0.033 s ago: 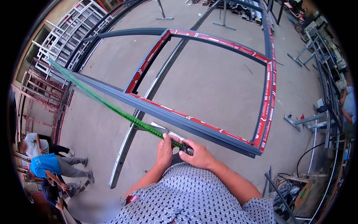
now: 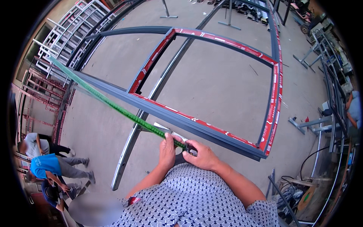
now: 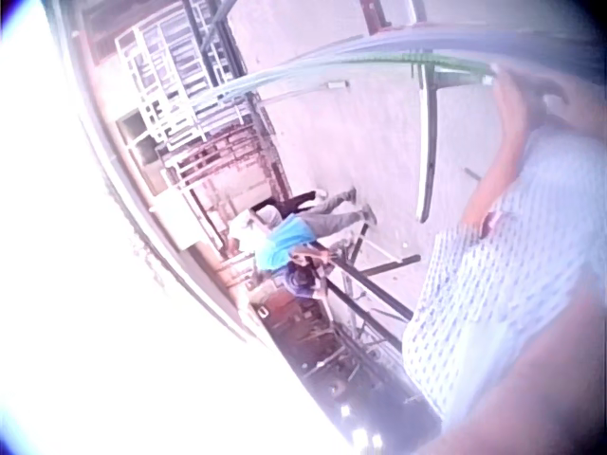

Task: The person uses a flexible measuring tape to measure the lengths of multiple metal window frame sections laid out on the floor. They repeatedly place the tape along different frame pieces, read the measurements, and mark the frames with a pen. The work occurs in a workshop with other workers visible in the background.

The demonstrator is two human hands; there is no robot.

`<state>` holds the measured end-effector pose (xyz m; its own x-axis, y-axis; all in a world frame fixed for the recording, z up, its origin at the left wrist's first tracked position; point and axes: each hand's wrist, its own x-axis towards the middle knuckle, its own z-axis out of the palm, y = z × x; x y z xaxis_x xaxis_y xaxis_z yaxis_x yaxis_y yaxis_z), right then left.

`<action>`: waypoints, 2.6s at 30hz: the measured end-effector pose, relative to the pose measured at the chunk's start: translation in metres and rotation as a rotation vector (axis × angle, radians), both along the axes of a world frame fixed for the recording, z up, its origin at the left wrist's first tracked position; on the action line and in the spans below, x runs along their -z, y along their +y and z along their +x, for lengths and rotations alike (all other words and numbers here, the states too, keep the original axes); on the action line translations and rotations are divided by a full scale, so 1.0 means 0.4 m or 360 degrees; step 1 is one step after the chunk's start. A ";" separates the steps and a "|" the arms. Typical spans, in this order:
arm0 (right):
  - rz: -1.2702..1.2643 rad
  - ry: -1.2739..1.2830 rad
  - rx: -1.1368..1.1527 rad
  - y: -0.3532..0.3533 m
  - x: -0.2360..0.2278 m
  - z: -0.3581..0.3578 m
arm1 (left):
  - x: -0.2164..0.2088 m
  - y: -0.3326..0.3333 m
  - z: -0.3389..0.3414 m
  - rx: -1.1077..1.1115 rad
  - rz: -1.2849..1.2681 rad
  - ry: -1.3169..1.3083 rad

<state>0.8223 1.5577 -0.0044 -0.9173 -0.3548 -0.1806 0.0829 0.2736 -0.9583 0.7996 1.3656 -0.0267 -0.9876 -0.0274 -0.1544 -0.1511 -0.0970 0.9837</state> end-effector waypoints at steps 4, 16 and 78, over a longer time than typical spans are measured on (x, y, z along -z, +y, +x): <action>0.0059 0.0132 0.0301 -0.051 -0.019 -0.121 | -0.014 -0.097 -0.124 -0.0252 0.0128 -0.0010; 0.0725 -0.0347 0.0125 -0.021 0.156 -0.375 | -0.006 -0.343 -0.279 -0.0406 0.0189 -0.0138; 0.0428 -0.1186 0.0142 0.035 0.231 -0.482 | 0.029 -0.282 -0.672 0.0108 -0.1194 -0.0041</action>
